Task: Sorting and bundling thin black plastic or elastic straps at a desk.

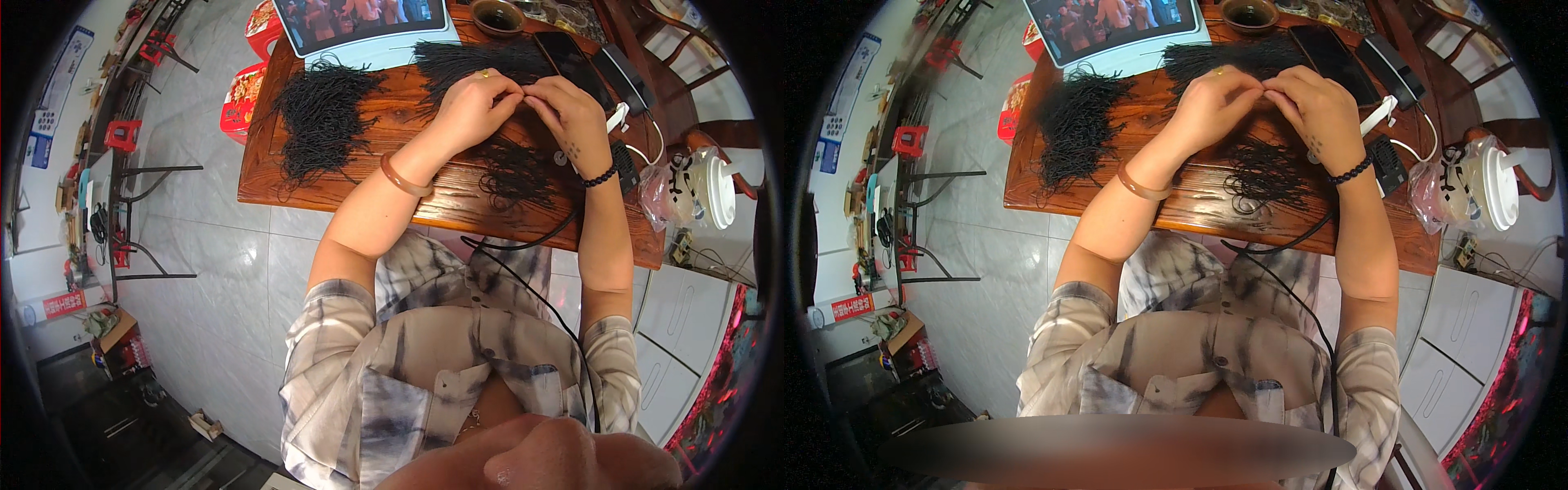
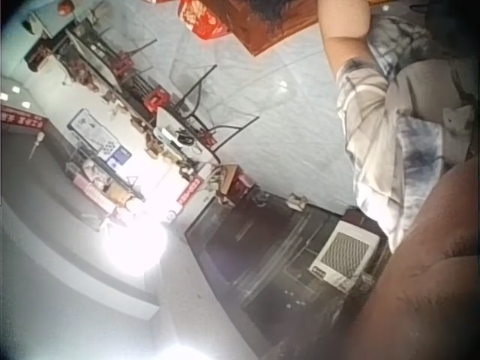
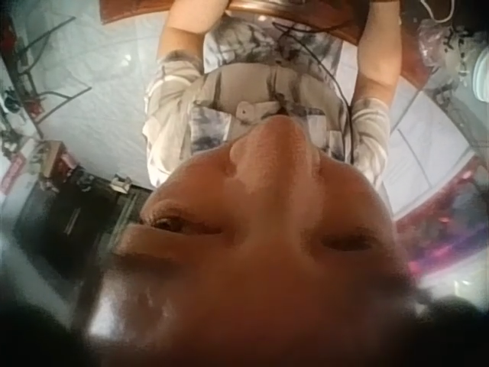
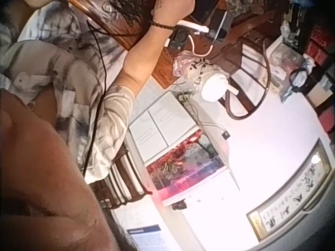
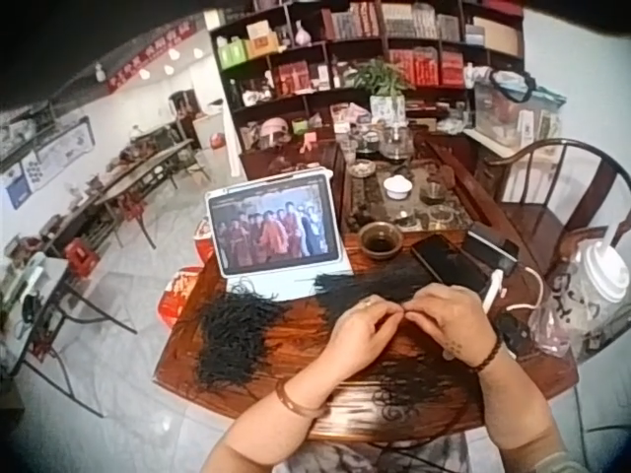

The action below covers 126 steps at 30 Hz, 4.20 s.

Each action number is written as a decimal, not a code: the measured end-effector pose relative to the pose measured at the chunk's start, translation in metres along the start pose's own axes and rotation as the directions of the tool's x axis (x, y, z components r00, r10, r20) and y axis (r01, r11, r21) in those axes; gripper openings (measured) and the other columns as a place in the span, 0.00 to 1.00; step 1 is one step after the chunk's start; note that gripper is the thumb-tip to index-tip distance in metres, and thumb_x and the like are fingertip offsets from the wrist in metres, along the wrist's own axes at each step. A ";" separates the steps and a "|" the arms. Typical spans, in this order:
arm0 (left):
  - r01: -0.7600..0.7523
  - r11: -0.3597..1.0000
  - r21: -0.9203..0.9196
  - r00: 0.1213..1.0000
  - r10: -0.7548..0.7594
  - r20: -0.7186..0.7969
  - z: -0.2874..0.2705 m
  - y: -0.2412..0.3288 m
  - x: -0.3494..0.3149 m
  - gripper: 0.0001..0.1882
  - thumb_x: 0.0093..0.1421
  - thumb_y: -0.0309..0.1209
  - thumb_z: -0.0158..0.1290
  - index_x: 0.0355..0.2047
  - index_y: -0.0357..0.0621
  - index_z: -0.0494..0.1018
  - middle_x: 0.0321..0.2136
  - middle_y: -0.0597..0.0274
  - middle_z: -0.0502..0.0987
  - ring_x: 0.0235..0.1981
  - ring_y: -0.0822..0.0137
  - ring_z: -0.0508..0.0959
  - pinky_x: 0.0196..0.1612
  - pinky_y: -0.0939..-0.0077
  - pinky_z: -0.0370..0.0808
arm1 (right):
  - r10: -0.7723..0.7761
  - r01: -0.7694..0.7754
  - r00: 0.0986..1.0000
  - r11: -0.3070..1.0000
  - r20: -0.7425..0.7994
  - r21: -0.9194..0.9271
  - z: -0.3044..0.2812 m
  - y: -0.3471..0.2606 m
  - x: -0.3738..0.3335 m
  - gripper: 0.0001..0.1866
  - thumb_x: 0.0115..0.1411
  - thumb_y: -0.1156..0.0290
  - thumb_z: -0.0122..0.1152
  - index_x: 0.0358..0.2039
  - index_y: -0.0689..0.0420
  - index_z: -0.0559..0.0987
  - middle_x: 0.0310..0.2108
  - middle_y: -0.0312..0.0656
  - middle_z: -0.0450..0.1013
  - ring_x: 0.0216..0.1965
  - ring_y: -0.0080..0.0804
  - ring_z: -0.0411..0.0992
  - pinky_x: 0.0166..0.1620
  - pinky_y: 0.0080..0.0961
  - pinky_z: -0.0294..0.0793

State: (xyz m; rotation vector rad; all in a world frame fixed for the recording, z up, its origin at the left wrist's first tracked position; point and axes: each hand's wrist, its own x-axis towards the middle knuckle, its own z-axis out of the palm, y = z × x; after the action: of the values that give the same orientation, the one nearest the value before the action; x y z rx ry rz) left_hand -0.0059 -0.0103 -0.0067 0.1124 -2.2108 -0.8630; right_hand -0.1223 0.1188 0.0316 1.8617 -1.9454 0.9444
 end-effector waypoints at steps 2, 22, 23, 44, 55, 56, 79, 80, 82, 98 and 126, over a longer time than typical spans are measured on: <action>-0.017 1.000 0.006 1.000 0.017 -0.002 0.000 0.001 0.000 0.06 0.51 0.28 0.54 0.29 0.40 0.75 0.24 0.57 0.73 0.27 0.59 0.74 0.31 0.71 0.70 | 0.010 -0.010 1.000 1.000 0.005 0.011 -0.002 -0.001 0.000 0.06 0.49 0.71 0.60 0.28 0.56 0.77 0.28 0.37 0.72 0.28 0.35 0.72 0.31 0.25 0.70; -0.036 0.995 -0.098 0.998 0.031 -0.059 -0.006 -0.001 0.005 0.05 0.51 0.28 0.55 0.28 0.40 0.74 0.23 0.58 0.72 0.25 0.61 0.73 0.29 0.74 0.69 | 0.298 -0.523 0.772 -0.203 0.561 0.828 0.000 0.023 -0.006 0.08 0.54 0.74 0.56 0.33 0.65 0.76 0.22 0.32 0.70 0.17 0.15 0.59 0.27 0.14 0.65; -0.094 0.991 -0.091 0.993 0.087 -0.084 -0.004 -0.001 0.005 0.05 0.51 0.28 0.55 0.27 0.39 0.74 0.23 0.58 0.72 0.26 0.61 0.73 0.29 0.74 0.69 | 0.297 -0.524 0.773 -0.200 0.561 0.828 0.004 0.019 -0.006 0.08 0.54 0.74 0.56 0.33 0.65 0.76 0.22 0.32 0.70 0.17 0.15 0.59 0.27 0.14 0.65; -0.292 0.950 0.114 0.949 0.302 -0.088 -0.002 0.001 0.003 0.04 0.45 0.25 0.58 0.24 0.42 0.74 0.22 0.59 0.74 0.24 0.58 0.75 0.27 0.72 0.71 | 0.248 -0.260 0.965 0.872 0.084 0.415 0.012 0.012 -0.004 0.06 0.43 0.80 0.61 0.23 0.61 0.73 0.20 0.32 0.66 0.22 0.16 0.63 0.27 0.13 0.64; -0.097 0.994 0.045 0.987 0.102 -0.128 -0.006 0.007 0.005 0.04 0.46 0.24 0.58 0.25 0.41 0.76 0.23 0.60 0.76 0.26 0.64 0.76 0.29 0.75 0.72 | 0.276 -0.540 0.816 0.054 0.507 0.840 0.019 0.025 -0.006 0.09 0.53 0.73 0.59 0.33 0.62 0.74 0.29 0.35 0.72 0.27 0.19 0.71 0.33 0.12 0.70; -0.109 0.993 0.046 0.984 0.115 -0.138 -0.006 0.008 0.005 0.04 0.46 0.24 0.58 0.25 0.41 0.76 0.23 0.60 0.76 0.26 0.64 0.76 0.29 0.75 0.72 | 0.281 -0.554 0.801 0.011 0.529 0.833 0.018 0.024 -0.006 0.09 0.54 0.72 0.58 0.34 0.61 0.74 0.29 0.35 0.72 0.27 0.19 0.70 0.33 0.13 0.70; 0.402 0.645 -0.650 0.900 -0.409 0.151 -0.006 0.013 0.001 0.06 0.54 0.27 0.55 0.31 0.38 0.75 0.22 0.67 0.75 0.20 0.80 0.70 0.23 0.89 0.66 | 0.411 -0.435 0.871 0.388 0.270 0.813 0.013 -0.003 0.000 0.10 0.52 0.75 0.59 0.37 0.62 0.76 0.32 0.34 0.71 0.28 0.16 0.67 0.33 0.13 0.68; 0.405 0.652 -0.641 0.903 -0.396 0.167 -0.006 0.012 0.002 0.06 0.54 0.27 0.55 0.31 0.38 0.75 0.22 0.67 0.75 0.20 0.80 0.70 0.23 0.89 0.66 | 0.380 -0.389 0.896 0.426 0.229 0.817 0.014 0.003 -0.001 0.09 0.52 0.75 0.59 0.35 0.62 0.76 0.32 0.34 0.71 0.28 0.16 0.67 0.32 0.13 0.68; 0.392 0.660 -0.641 0.913 -0.365 0.181 -0.004 0.013 0.002 0.06 0.54 0.28 0.55 0.30 0.38 0.75 0.22 0.68 0.74 0.20 0.80 0.69 0.23 0.88 0.66 | 0.353 -0.348 0.916 0.463 0.190 0.816 0.010 0.008 -0.003 0.07 0.53 0.76 0.58 0.33 0.62 0.77 0.29 0.34 0.71 0.27 0.16 0.66 0.31 0.12 0.66; 0.319 0.672 -0.668 0.947 -0.242 0.209 -0.014 0.013 0.000 0.02 0.52 0.20 0.54 0.23 0.37 0.72 0.25 0.66 0.73 0.28 0.78 0.71 0.34 0.85 0.69 | 0.423 -0.442 0.810 -0.015 0.407 0.897 -0.004 0.022 -0.005 0.07 0.56 0.72 0.56 0.34 0.60 0.75 0.21 0.29 0.66 0.22 0.15 0.62 0.38 0.18 0.68; 0.463 0.646 -0.607 0.886 -0.348 0.306 -0.011 0.010 0.005 0.08 0.54 0.29 0.54 0.31 0.36 0.75 0.22 0.63 0.76 0.23 0.78 0.72 0.26 0.88 0.68 | 0.289 -0.289 0.954 0.809 0.081 0.512 -0.004 -0.003 0.000 0.06 0.52 0.78 0.57 0.31 0.63 0.78 0.31 0.38 0.73 0.31 0.20 0.71 0.33 0.14 0.71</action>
State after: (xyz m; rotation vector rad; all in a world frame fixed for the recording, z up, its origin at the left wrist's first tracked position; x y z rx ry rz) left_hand -0.0006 -0.0109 0.0082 0.2030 -1.8940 -1.9454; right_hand -0.1202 0.1217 0.0355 1.8300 -2.1681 1.7142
